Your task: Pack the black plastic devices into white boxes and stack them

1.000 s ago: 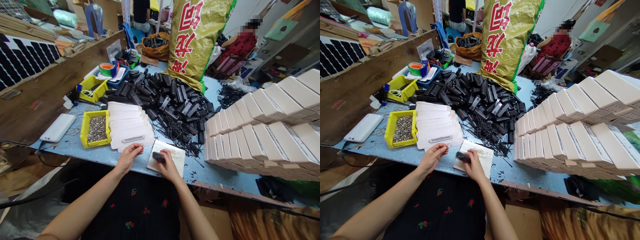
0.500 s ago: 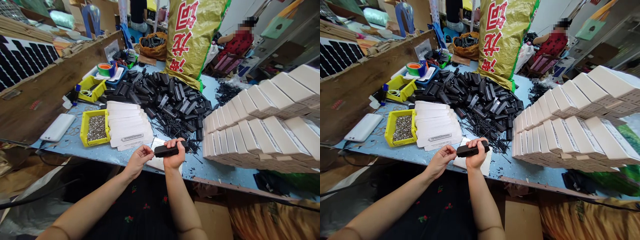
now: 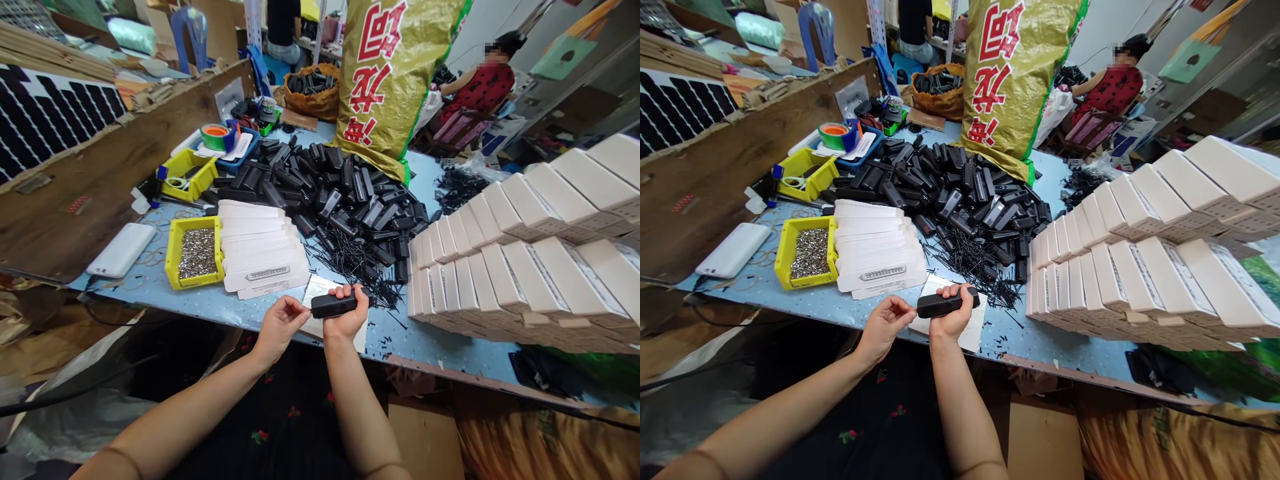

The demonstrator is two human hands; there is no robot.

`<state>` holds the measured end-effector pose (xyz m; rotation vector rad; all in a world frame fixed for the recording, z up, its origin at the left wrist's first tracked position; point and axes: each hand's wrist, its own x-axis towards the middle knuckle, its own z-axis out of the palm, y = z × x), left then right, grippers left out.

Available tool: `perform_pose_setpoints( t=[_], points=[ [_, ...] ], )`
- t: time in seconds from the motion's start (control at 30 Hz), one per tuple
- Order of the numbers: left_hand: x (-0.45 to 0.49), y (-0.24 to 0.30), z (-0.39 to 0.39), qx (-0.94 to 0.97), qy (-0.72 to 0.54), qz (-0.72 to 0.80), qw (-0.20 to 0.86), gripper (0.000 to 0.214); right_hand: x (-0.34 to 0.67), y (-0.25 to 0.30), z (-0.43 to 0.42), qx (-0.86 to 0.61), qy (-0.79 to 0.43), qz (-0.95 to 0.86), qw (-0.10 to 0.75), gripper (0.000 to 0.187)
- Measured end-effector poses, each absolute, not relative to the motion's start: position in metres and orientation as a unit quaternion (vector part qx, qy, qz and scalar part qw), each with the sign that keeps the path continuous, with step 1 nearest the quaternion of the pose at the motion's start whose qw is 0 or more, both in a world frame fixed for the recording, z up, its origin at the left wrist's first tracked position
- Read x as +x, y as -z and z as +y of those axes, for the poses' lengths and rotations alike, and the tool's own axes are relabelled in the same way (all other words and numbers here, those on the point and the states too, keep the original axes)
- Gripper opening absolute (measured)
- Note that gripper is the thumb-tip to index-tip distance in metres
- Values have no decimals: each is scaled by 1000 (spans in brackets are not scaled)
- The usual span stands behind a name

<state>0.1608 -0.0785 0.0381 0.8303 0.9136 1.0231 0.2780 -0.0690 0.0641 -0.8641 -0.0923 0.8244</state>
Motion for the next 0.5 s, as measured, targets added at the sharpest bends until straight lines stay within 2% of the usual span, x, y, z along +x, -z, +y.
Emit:
perform_pose_setpoints(
  t=[0.2,0.5],
  points=[
    [161,-35,-85,365,-487,400,685,26,280,-66,-72,-380,-397,-20,836,24],
    [156,-38,-73,379,-447,382,715,28,279,-72,-75,-384,-407,-38,828,22]
  ],
)
